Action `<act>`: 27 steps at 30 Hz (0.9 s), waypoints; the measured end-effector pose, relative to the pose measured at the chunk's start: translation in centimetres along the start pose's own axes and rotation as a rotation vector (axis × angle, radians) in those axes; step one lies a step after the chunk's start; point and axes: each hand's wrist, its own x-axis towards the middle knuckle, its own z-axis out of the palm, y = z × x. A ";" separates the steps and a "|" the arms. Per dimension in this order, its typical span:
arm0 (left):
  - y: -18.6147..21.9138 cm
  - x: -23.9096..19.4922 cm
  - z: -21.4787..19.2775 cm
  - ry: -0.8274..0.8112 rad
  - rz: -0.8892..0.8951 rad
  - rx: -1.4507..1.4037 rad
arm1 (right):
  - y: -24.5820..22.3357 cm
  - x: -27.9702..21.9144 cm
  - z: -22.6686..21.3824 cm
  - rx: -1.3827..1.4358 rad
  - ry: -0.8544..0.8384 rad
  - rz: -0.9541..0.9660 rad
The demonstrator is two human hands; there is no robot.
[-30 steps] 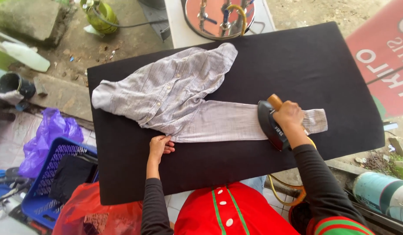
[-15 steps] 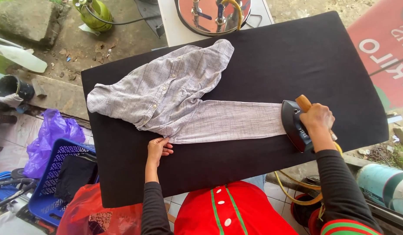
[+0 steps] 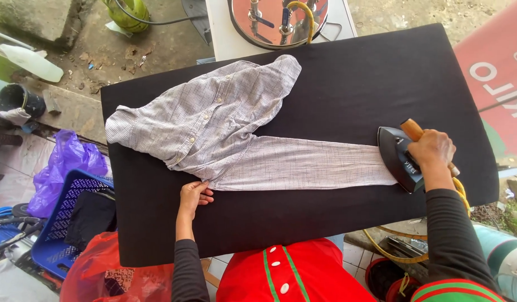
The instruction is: The person irons a checkered shirt on a black ironing board. They first button the shirt, then smooth and iron the sleeves, and finally iron the main body of the shirt using a steam iron.
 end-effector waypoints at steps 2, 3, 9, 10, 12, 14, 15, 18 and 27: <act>0.3 -0.4 0.2 0.019 -0.007 -0.007 | 0.6 2.5 -0.3 0.022 0.018 -0.001; 0.4 -0.2 0.2 0.025 -0.009 -0.012 | 0.9 3.7 -0.3 0.019 0.018 -0.007; 0.3 -1.4 1.5 0.108 -0.004 -0.020 | 1.9 10.6 -0.4 0.047 0.093 -0.026; 0.3 -1.8 2.0 0.169 0.007 0.048 | 1.7 11.0 -0.8 0.034 0.100 -0.023; -0.5 -2.1 2.8 0.241 0.015 0.115 | 1.9 12.3 -0.7 0.024 0.104 -0.032; -2.0 -1.8 3.2 0.287 0.130 0.097 | 1.9 14.0 0.0 -0.026 0.183 0.003; -2.8 -2.1 3.8 0.303 0.126 0.095 | 1.0 11.9 -1.0 -0.022 0.180 -0.013; -3.2 -2.9 4.9 0.125 0.221 -0.226 | -2.3 5.6 -2.1 -0.031 0.383 -0.174; -1.0 -11.2 2.2 -0.217 0.294 -0.196 | -18.2 -13.0 16.6 0.126 0.513 -0.826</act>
